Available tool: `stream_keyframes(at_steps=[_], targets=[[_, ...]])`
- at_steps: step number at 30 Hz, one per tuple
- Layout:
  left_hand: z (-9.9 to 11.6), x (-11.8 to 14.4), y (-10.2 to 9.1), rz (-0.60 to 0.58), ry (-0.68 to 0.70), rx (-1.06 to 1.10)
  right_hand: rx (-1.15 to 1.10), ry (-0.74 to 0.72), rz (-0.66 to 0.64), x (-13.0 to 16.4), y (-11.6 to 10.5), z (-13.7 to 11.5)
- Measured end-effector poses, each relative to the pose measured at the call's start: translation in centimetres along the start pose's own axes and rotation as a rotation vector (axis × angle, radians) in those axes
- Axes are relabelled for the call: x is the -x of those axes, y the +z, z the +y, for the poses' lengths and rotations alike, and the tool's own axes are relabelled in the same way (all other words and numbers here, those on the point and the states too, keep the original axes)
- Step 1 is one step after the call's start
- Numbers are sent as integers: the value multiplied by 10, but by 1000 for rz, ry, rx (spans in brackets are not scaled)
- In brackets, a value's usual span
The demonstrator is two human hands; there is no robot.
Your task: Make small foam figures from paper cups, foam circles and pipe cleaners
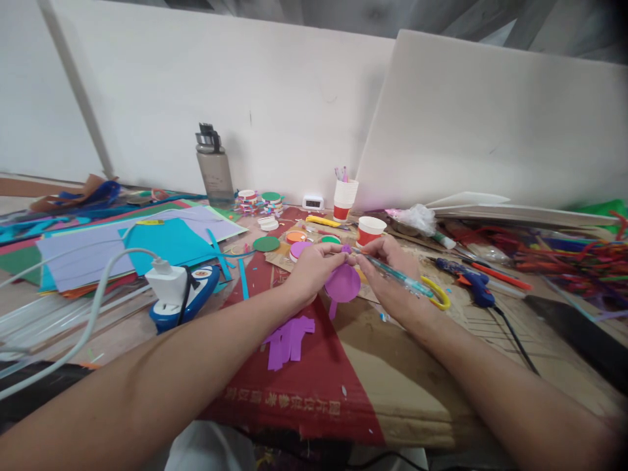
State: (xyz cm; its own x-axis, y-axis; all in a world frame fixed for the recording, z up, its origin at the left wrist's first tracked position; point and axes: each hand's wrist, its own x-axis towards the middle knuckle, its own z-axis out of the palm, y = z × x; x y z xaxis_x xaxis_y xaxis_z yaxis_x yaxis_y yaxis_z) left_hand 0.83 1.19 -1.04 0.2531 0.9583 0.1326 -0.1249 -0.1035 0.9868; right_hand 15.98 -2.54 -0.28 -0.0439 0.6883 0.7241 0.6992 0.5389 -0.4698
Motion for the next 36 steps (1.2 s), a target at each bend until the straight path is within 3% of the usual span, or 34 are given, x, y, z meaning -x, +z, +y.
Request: stream_keyframes(at_steps=[36], targets=[[-5,0,0,22,22,-47,4,-18,-29,4,7,7]])
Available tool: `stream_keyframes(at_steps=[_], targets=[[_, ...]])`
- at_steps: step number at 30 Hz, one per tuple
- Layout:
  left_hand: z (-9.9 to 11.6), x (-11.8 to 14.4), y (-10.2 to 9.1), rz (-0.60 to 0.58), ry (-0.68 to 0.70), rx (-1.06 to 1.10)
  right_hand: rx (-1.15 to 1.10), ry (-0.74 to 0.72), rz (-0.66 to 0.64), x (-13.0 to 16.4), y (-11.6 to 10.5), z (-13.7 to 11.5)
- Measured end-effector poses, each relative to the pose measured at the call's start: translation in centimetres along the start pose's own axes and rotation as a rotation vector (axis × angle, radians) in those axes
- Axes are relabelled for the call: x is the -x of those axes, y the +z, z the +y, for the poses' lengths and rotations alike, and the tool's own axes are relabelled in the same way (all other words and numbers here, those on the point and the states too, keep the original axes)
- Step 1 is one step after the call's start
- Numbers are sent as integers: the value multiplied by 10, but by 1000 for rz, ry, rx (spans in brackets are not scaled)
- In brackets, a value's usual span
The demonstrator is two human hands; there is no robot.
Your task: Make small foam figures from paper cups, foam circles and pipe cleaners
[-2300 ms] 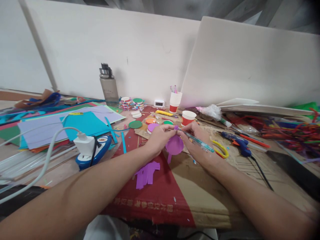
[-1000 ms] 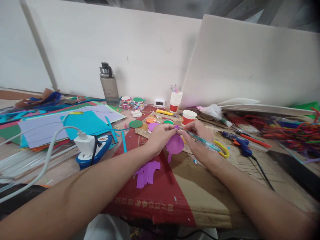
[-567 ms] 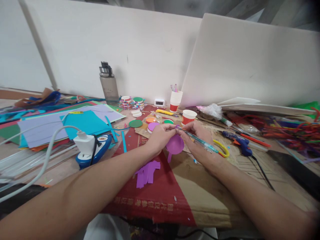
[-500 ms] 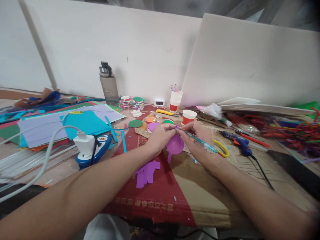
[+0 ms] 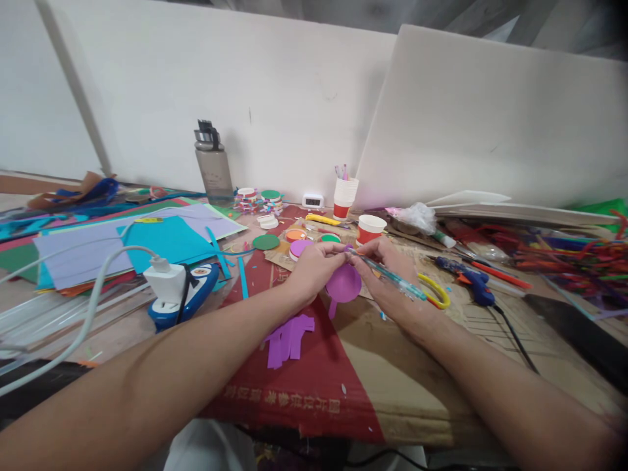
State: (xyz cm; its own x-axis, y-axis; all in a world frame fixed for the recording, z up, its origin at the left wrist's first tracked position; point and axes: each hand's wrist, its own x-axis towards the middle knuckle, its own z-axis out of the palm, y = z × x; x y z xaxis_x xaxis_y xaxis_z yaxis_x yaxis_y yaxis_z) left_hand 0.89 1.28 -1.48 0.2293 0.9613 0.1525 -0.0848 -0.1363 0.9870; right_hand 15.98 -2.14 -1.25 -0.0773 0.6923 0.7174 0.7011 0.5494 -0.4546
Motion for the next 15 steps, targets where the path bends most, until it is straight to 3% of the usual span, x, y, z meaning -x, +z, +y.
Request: stream_keyframes(at_steps=[15], targets=[[-2,-2,0,-1,-9,-3,-4,-17,-11,-1,-1,-1]])
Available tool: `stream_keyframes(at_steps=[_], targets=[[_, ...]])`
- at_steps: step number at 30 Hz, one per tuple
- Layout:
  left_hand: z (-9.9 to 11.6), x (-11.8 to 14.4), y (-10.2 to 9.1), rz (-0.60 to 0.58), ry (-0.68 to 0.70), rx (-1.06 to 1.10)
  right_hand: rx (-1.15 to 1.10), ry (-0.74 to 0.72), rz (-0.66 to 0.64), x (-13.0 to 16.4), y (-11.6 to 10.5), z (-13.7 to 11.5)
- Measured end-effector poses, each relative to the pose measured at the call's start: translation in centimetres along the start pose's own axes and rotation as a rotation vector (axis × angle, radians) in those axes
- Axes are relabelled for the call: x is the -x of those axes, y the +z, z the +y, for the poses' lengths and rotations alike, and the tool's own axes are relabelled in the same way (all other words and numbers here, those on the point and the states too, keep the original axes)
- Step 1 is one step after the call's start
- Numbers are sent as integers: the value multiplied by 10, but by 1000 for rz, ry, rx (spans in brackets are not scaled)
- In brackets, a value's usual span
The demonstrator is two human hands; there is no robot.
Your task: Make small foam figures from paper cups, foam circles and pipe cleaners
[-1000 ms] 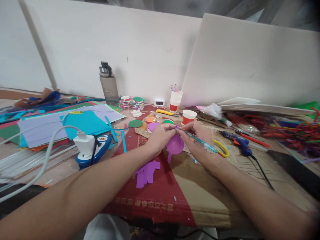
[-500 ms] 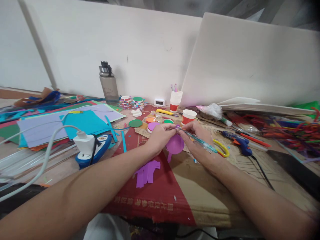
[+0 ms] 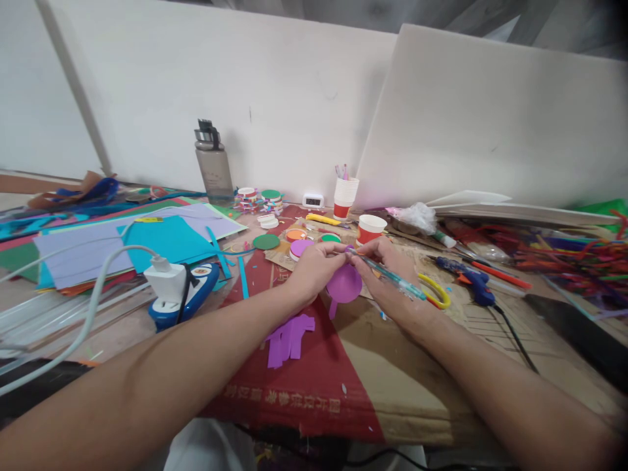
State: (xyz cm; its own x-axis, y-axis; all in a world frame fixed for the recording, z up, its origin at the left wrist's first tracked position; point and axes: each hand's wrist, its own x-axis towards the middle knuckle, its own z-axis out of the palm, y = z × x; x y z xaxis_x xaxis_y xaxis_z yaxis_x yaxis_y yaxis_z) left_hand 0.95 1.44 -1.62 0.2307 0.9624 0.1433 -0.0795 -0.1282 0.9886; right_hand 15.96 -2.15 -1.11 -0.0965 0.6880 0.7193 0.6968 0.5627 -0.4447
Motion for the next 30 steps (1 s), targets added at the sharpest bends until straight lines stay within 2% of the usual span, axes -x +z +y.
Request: stream_keyframes(at_steps=[30], targets=[[2,1,-1,-26,39,-49,59,28,39,0,-1,1]])
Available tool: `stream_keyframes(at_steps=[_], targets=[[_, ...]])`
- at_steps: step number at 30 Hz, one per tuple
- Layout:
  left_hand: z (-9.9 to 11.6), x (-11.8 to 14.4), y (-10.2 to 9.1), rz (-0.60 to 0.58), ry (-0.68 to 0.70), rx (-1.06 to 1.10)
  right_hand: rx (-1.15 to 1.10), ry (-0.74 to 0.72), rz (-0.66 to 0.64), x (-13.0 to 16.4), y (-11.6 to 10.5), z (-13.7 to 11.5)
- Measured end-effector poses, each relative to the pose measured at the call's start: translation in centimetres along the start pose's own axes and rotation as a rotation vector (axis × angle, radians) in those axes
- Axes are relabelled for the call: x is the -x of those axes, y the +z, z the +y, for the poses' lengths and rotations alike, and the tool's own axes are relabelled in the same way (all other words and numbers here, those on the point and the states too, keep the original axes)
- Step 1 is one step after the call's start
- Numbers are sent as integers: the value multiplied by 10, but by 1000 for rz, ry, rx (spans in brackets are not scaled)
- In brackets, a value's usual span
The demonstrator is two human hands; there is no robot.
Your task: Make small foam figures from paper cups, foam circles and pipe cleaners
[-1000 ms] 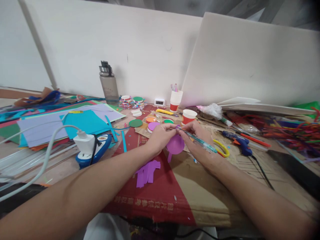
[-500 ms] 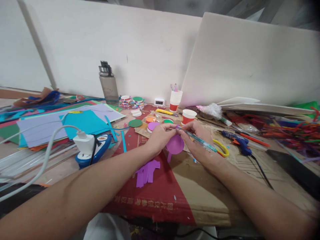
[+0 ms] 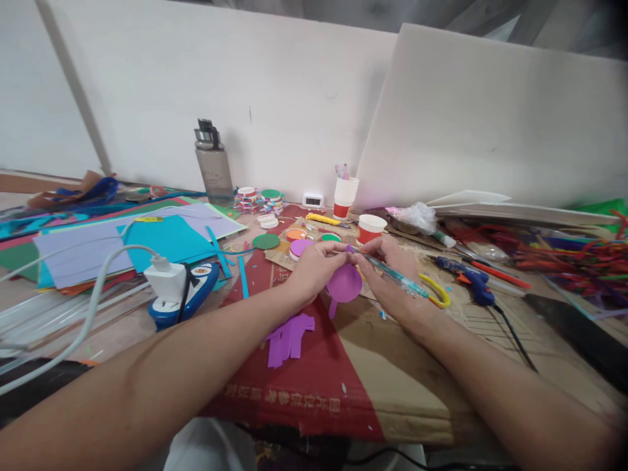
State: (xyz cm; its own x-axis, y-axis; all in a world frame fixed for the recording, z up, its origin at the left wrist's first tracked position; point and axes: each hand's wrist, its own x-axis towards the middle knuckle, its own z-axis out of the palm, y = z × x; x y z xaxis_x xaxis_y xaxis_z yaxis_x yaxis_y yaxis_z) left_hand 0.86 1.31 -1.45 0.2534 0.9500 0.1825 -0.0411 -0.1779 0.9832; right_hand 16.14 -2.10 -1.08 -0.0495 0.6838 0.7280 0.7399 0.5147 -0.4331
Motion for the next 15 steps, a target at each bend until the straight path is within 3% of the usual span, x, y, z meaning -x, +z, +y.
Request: stream_keyframes(at_steps=[15], targets=[[2,2,1,-2,4,75,-2,10,-21,-1,-3,-2]])
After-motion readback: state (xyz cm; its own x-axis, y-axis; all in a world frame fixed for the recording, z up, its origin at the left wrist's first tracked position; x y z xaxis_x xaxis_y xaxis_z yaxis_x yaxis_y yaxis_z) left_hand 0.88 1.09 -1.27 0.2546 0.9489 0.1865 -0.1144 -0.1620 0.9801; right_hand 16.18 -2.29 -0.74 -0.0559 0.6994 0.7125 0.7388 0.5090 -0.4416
